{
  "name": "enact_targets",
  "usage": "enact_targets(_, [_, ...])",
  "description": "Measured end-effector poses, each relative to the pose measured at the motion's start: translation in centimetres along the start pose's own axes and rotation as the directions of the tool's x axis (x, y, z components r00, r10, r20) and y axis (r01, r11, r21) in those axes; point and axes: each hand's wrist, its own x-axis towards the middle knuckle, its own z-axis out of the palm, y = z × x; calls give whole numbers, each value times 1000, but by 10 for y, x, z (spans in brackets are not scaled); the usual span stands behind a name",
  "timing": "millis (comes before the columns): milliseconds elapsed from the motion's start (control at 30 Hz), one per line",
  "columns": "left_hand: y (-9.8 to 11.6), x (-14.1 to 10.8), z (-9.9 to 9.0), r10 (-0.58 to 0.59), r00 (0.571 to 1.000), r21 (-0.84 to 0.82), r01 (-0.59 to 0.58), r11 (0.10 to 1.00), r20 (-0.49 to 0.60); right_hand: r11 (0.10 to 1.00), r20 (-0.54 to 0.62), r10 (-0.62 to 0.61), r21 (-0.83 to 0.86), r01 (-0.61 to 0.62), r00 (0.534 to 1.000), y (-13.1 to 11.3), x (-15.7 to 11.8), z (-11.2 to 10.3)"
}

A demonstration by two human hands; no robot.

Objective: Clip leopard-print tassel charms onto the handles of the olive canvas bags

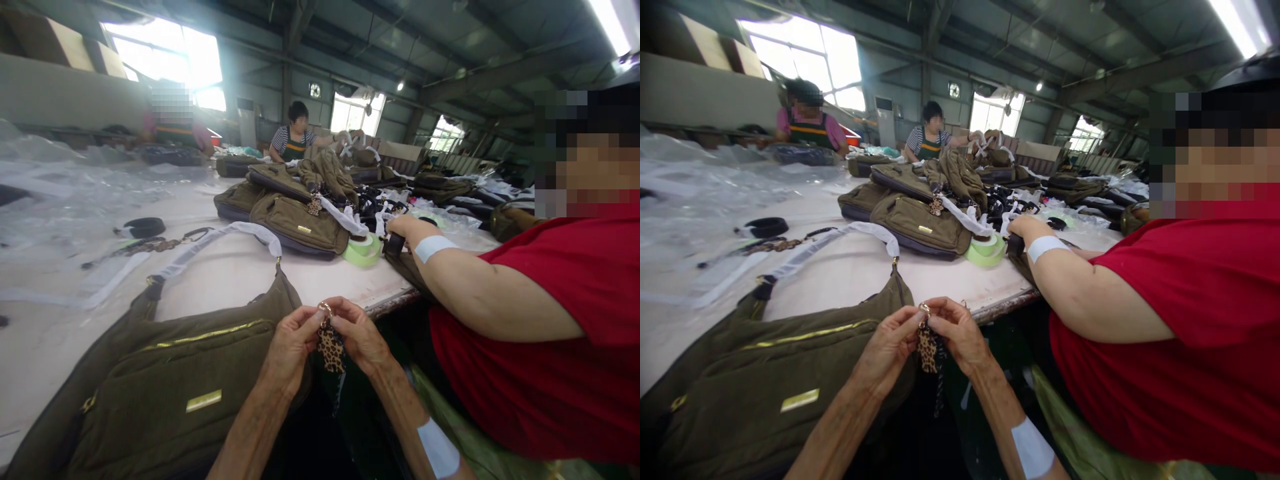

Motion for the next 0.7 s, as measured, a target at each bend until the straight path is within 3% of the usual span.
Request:
enact_targets(267, [9,-7,-3,-157,979,40,153,987,129,981,131,135,-158,-114,982,-14,-4,-8])
enact_targets(500, [10,-3,-7,-221,954,87,207,974,204,935,196,-16,-346,84,981,-24,2,-11])
enact_targets(700, [15,-1,-7,-189,955,141,160,977,226,886,255,-109,-413,210,961,-33,9,-17])
